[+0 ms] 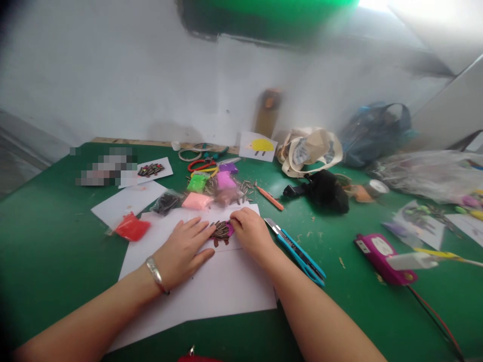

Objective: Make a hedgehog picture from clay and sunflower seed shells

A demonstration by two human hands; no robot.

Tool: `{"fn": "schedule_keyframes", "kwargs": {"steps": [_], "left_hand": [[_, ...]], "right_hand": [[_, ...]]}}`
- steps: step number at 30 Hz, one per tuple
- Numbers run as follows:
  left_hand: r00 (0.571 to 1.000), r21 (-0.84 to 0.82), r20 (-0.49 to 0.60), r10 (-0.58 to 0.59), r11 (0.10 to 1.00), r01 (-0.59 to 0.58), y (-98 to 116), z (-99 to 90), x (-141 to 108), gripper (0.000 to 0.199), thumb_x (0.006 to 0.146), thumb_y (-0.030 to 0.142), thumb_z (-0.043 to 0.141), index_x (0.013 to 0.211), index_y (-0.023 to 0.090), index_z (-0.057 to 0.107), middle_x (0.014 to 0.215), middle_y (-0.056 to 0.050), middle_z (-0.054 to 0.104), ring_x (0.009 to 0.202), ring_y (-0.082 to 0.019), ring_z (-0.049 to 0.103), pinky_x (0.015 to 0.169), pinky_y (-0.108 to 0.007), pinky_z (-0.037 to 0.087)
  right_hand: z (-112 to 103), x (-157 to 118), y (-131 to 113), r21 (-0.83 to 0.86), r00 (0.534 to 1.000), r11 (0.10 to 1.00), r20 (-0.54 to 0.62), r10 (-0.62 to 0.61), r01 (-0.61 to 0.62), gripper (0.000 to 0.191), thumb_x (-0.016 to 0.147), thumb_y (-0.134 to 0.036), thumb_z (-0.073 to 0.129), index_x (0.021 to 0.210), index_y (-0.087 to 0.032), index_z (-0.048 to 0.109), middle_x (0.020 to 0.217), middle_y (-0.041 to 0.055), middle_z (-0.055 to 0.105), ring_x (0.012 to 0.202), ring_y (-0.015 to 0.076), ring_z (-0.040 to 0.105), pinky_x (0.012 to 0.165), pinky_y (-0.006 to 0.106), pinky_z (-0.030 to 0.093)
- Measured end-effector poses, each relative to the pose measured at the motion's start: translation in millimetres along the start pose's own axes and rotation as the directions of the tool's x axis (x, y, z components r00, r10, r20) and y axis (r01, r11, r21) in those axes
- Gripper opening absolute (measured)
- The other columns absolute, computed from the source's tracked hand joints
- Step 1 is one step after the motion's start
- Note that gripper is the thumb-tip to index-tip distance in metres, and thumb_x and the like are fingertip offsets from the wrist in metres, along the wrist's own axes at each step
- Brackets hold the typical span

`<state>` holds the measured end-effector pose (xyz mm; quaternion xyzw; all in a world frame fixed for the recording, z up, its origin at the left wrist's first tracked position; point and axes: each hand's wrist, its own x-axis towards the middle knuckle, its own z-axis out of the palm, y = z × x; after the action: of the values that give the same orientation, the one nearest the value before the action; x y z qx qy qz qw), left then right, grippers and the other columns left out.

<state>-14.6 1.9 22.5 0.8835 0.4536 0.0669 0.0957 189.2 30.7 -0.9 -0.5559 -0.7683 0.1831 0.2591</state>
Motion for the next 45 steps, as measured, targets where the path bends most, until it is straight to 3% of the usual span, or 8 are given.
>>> {"fn": "schedule_keyframes", "kwargs": {"steps": [19,25,37,42,45], "left_hand": [[1.0,0.03,-0.004,-0.014,0.999,0.014,2.6,3.3,-1.1,0.04,0.087,0.032,0.051,0.125,0.021,0.053,0.128,-0.011,0.054,0.124,-0.035,0.039,0.098,-0.06,0.031],[0.999,0.021,0.014,-0.029,0.999,0.029,3.2,3.2,-1.2,0.045,0.086,0.031,0.053,0.13,0.021,0.049,0.131,-0.01,0.053,0.125,-0.035,0.038,0.099,-0.062,0.03],[1.0,0.025,0.024,-0.013,1.0,0.012,3.7,2.0,-0.6,0.043,0.087,0.031,0.052,0.129,0.02,0.05,0.134,-0.009,0.051,0.126,-0.035,0.036,0.099,-0.063,0.029],[0.999,0.018,0.037,-0.034,0.999,0.033,4.1,0.7,-1.3,0.045,0.087,0.031,0.053,0.131,0.021,0.049,0.135,-0.01,0.051,0.127,-0.035,0.035,0.1,-0.063,0.028],[0.998,0.014,0.049,-0.043,0.999,0.042,3.8,0.2,-1.7,0.046,0.087,0.031,0.053,0.131,0.022,0.048,0.136,-0.009,0.05,0.128,-0.035,0.036,0.101,-0.063,0.028]], "right_hand": [[5.7,-1.1,-6.3,-0.071,1.0,0.997,0.002,-0.025,0.025,0.02,0.088,-0.017,0.05,0.077,-0.021,0.066,0.076,0.0032,0.058,0.077,0.0168,0.053,0.069,0.026,0.039],[1.4,-2.4,2.7,0.017,0.999,1.0,-0.028,-0.018,0.019,0.016,0.086,-0.017,0.052,0.089,-0.021,0.067,0.083,0.0037,0.063,0.079,0.0168,0.057,0.072,0.027,0.042],[0.3,-2.2,2.1,0.023,1.0,1.0,-0.019,-0.02,0.021,0.018,0.084,-0.014,0.052,0.078,-0.02,0.068,0.075,0.0024,0.062,0.074,0.0159,0.056,0.068,0.025,0.041],[-5.9,7.4,14.2,0.043,0.981,0.992,-0.148,0.127,-0.122,0.019,0.084,-0.018,0.05,0.086,-0.021,0.069,0.088,0.0025,0.069,0.084,0.0167,0.062,0.076,0.025,0.044],[-12.4,21.2,19.6,-0.053,0.973,0.982,-0.152,0.173,-0.183,0.024,0.084,-0.017,0.045,0.085,-0.02,0.069,0.081,0.0023,0.069,0.08,0.0183,0.062,0.072,0.026,0.043]]}}
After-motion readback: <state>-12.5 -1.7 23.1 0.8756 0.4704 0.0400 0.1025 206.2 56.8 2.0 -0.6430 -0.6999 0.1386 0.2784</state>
